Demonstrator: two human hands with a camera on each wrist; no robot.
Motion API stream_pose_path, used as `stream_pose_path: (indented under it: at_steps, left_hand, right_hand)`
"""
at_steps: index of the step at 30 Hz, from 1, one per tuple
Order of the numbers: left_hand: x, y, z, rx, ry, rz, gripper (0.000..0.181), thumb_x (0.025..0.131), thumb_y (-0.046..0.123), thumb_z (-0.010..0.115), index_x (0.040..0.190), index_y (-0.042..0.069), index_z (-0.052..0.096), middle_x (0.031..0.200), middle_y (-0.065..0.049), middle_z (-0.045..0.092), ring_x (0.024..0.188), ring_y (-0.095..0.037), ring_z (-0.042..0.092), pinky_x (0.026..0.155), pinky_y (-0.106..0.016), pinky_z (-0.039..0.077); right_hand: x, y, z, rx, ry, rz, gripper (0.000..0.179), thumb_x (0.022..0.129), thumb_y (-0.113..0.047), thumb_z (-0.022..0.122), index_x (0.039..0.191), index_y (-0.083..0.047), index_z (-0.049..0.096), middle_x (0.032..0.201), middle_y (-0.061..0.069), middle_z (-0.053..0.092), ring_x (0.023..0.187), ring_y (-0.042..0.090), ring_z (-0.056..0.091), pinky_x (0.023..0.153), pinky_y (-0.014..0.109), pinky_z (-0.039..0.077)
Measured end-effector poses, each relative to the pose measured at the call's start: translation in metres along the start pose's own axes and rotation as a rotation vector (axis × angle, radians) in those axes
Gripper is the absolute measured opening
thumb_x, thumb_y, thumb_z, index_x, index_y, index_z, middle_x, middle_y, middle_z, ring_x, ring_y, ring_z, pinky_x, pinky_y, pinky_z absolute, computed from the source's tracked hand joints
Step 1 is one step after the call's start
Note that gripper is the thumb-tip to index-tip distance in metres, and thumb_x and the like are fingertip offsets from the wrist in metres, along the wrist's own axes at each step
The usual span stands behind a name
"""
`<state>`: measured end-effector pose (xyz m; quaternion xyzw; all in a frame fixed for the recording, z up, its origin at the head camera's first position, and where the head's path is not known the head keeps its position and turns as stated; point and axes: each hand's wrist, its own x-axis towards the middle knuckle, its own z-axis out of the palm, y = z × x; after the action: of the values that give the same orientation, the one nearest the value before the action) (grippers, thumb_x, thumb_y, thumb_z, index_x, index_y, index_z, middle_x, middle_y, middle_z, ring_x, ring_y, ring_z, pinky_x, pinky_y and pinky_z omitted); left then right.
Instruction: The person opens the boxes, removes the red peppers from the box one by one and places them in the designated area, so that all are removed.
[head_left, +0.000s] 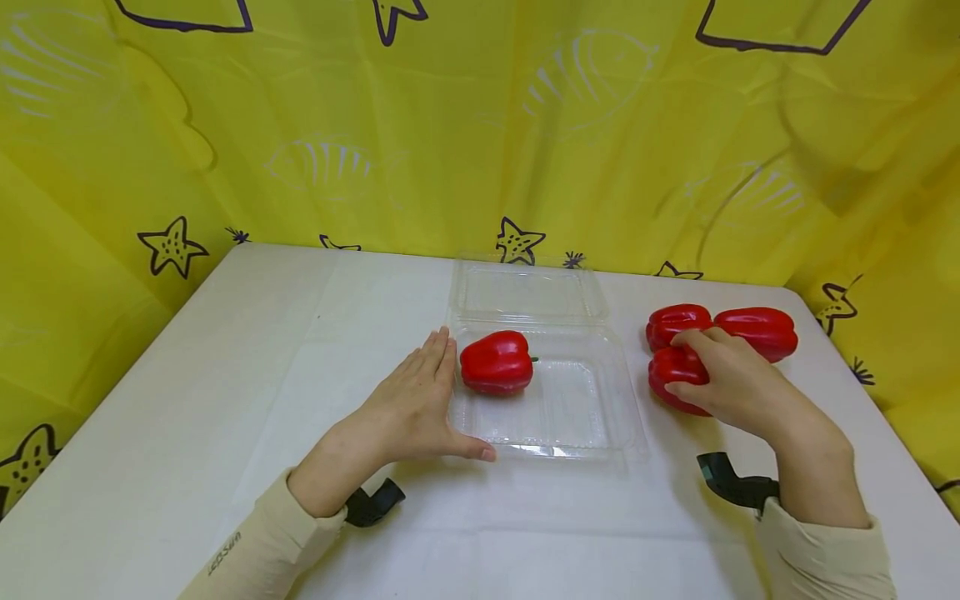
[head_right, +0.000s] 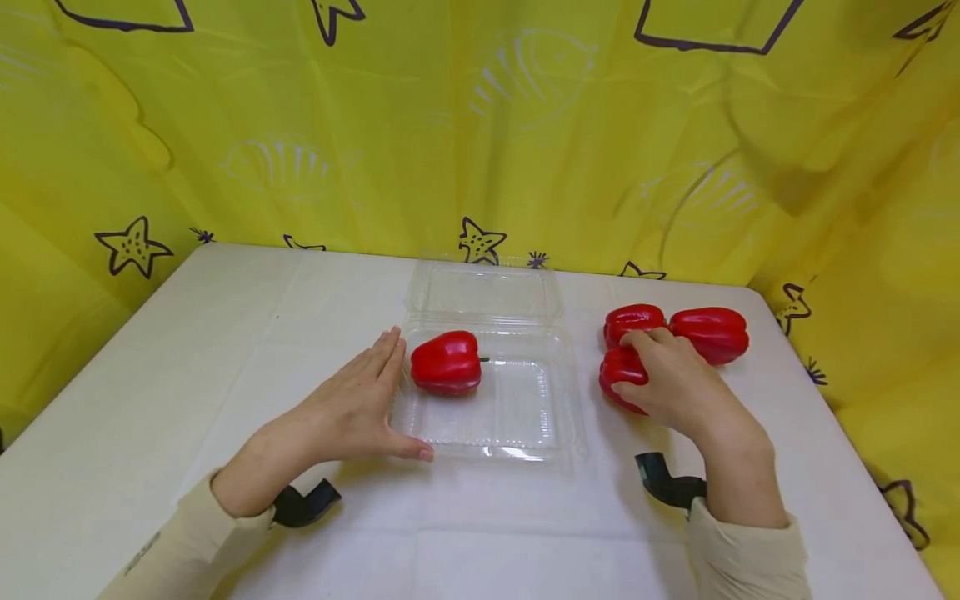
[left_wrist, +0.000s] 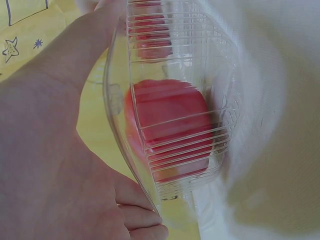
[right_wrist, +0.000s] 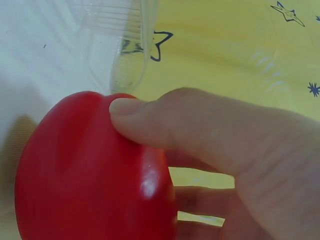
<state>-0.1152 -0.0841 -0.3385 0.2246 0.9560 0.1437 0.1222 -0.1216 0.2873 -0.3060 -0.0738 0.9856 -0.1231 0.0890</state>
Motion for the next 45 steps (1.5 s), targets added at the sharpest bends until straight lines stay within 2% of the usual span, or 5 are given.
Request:
stream_pose_path:
  at_steps: [10, 17, 24, 32, 45]
  left_hand:
    - [0.0004, 0.0003, 0.0004, -0.005, 0.000, -0.001, 0.136, 0.065, 0.077, 0.073, 0.157, -0.002, 0.011, 0.167, -0.017, 0.004, 0.156, -0.033, 0.005, 0.126, -0.047, 0.016]
    - [0.0006, 0.0001, 0.0004, -0.005, 0.003, -0.004, 0.136, 0.065, 0.077, 0.073, 0.157, -0.002, 0.011, 0.167, -0.017, 0.004, 0.156, -0.032, 0.005, 0.126, -0.047, 0.016]
    - [0.0000, 0.0001, 0.0004, -0.010, 0.000, -0.006, 0.136, 0.065, 0.077, 0.073, 0.157, -0.002, 0.010, 0.167, -0.017, 0.004, 0.156, -0.032, 0.005, 0.126, -0.047, 0.016]
    - [0.0002, -0.0008, 0.0006, -0.009, 0.001, -0.001, 0.136, 0.066, 0.077, 0.073, 0.157, -0.002, 0.011, 0.167, -0.017, 0.004, 0.156, -0.032, 0.005, 0.126, -0.047, 0.016]
    - [0.0004, -0.0010, 0.0000, -0.012, -0.005, -0.003, 0.137, 0.066, 0.079, 0.072, 0.158, -0.001, 0.010, 0.167, -0.016, 0.002, 0.156, -0.032, 0.004, 0.126, -0.046, 0.014]
  right_hand:
    - [0.0010, 0.0034, 0.0020, -0.018, -0.032, 0.025, 0.066, 0.080, -0.021, 0.081, 0.132, 0.006, 0.052, 0.126, 0.035, 0.051, 0.111, 0.053, 0.046, 0.078, 0.059, 0.058]
    - [0.0020, 0.0037, 0.0017, -0.019, -0.049, 0.034, 0.072, 0.075, -0.018, 0.085, 0.133, 0.006, 0.050, 0.126, 0.037, 0.048, 0.112, 0.055, 0.043, 0.074, 0.059, 0.059]
    - [0.0002, 0.0041, 0.0026, -0.052, -0.040, 0.032, 0.063, 0.073, -0.015, 0.085, 0.126, 0.003, 0.057, 0.122, 0.034, 0.052, 0.110, 0.053, 0.046, 0.070, 0.057, 0.059]
    - [0.0010, 0.0045, 0.0031, -0.049, -0.052, 0.045, 0.065, 0.069, -0.012, 0.087, 0.126, 0.000, 0.058, 0.123, 0.034, 0.050, 0.111, 0.055, 0.042, 0.067, 0.055, 0.059]
    - [-0.0013, 0.0007, 0.0004, -0.042, -0.055, 0.031, 0.068, 0.073, -0.013, 0.085, 0.131, 0.002, 0.054, 0.129, 0.036, 0.046, 0.114, 0.057, 0.039, 0.071, 0.058, 0.059]
